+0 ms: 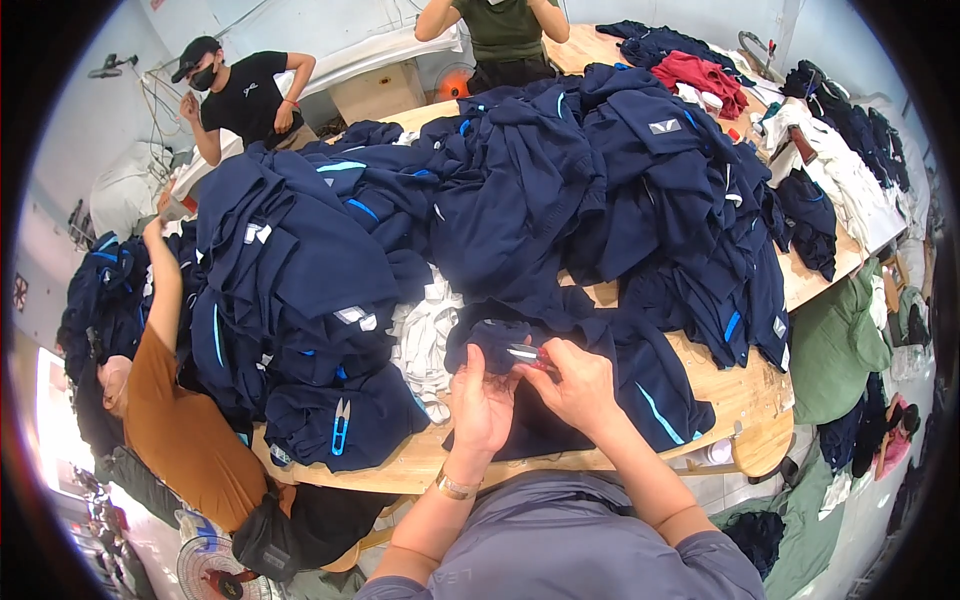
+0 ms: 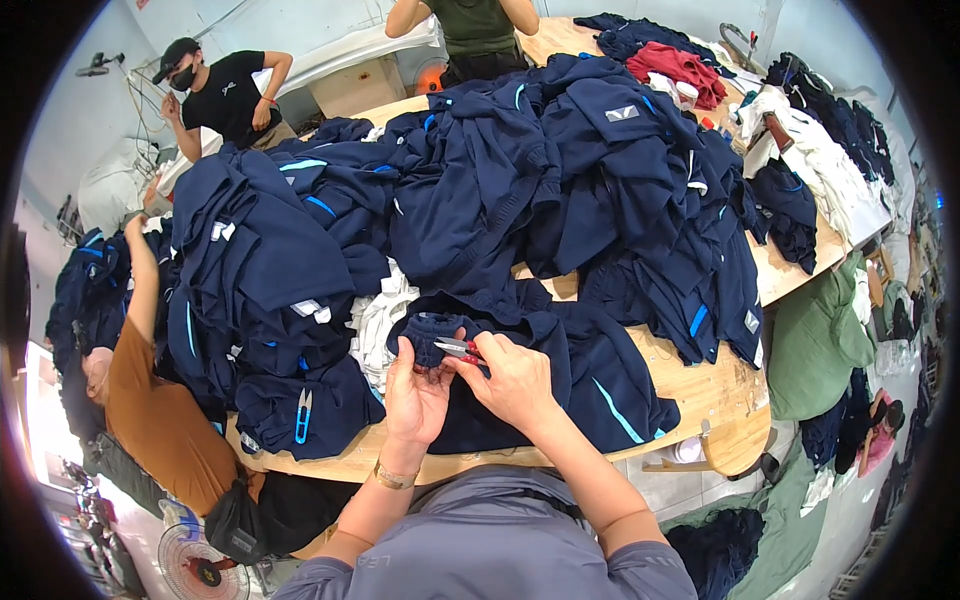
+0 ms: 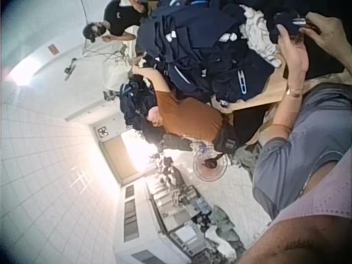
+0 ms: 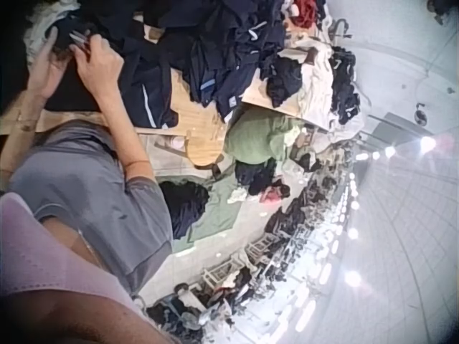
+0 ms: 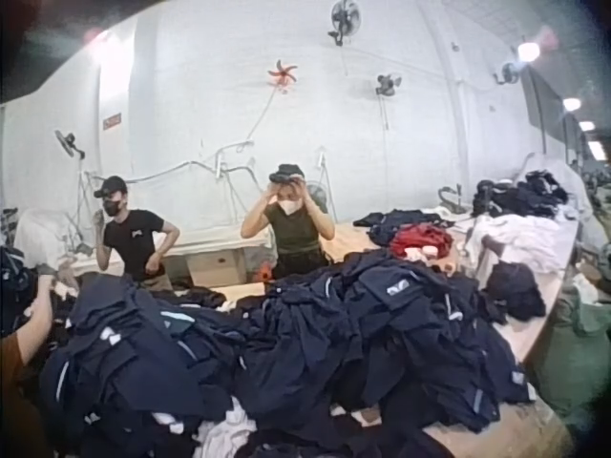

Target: Trimming excess threads from navy blue garments using small snips.

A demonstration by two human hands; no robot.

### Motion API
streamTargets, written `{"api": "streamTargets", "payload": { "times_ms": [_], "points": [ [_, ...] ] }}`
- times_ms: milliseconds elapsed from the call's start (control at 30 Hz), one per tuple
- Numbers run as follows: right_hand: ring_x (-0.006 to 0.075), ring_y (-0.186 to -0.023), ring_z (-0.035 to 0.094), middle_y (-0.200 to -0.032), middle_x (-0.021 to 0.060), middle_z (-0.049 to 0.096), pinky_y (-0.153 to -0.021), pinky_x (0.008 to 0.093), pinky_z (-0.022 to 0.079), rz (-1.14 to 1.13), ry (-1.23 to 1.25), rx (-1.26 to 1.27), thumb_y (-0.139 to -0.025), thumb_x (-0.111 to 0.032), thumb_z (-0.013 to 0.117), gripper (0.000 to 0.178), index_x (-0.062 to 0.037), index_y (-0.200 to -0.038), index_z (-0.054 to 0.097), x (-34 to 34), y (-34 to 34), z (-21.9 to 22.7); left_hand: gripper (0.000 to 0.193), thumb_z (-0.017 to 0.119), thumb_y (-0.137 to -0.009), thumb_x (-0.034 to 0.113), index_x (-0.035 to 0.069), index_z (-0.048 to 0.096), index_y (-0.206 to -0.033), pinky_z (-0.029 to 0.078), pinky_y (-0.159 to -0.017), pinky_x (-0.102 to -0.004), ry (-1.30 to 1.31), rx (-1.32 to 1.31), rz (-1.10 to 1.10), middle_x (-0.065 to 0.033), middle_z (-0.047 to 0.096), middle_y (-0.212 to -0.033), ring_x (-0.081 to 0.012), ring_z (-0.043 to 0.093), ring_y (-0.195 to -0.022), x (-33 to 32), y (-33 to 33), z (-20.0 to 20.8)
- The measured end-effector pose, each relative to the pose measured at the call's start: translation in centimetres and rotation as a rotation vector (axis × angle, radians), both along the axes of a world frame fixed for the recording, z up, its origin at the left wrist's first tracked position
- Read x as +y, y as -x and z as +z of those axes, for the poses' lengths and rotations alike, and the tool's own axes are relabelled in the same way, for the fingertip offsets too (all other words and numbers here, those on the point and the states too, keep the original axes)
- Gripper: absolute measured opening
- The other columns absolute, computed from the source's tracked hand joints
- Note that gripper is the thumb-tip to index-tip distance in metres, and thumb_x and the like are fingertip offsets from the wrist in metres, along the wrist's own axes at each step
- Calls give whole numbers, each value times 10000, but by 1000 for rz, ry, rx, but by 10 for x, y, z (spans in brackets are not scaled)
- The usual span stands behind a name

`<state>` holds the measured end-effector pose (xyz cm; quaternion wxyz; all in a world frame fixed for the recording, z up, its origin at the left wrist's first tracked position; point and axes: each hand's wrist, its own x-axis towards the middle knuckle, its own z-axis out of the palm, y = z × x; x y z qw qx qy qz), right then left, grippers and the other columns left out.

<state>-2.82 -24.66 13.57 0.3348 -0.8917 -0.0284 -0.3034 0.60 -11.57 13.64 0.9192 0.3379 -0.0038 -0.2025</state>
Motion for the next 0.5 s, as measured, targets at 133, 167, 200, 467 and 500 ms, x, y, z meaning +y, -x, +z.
{"api": "streamTargets", "payload": {
  "times_ms": [133,167,200,467,500],
  "points": [
    [235,-492,576,-613,63,554,-420,304,424,-3,10,-3,-757,-314,697,323,-65,-709,498,-2,1,-3,412,367,-970,338,-12,568,-1054,503,-795,-274,4,29,28,-138,624,-1038,-229,575,-1044,-1,-1,1],
    [235,-492,576,-613,63,554,-420,304,424,-3,10,-3,-757,-314,697,323,-65,-709,498,-2,1,-3,412,367,-970,338,-12,568,-1054,503,-795,-274,4,30,28,-138,624,-1038,-229,575,-1044,-1,0,1],
    [236,-493,576,-614,64,554,-420,304,424,-6,0,-5,-755,-317,698,326,-64,-709,498,-2,1,-3,414,366,-971,336,-15,569,-1051,504,-791,-273,-7,26,26,-139,625,-1034,-227,577,-1040,-1,0,2],
    [236,-500,581,-613,66,555,-421,302,427,4,-5,-10,-743,-322,708,336,-61,-703,500,-1,-1,2,413,357,-974,333,-10,572,-1057,505,-783,-268,-12,5,15,-137,626,-1040,-210,588,-1015,0,1,-1],
    [235,-498,579,-609,65,553,-420,303,425,8,-4,-5,-744,-319,707,333,-62,-704,501,-2,-1,3,376,398,-960,335,20,585,-1044,481,-791,-263,-16,1,9,-110,634,-1031,-175,597,-954,0,2,0]
  ]
}}
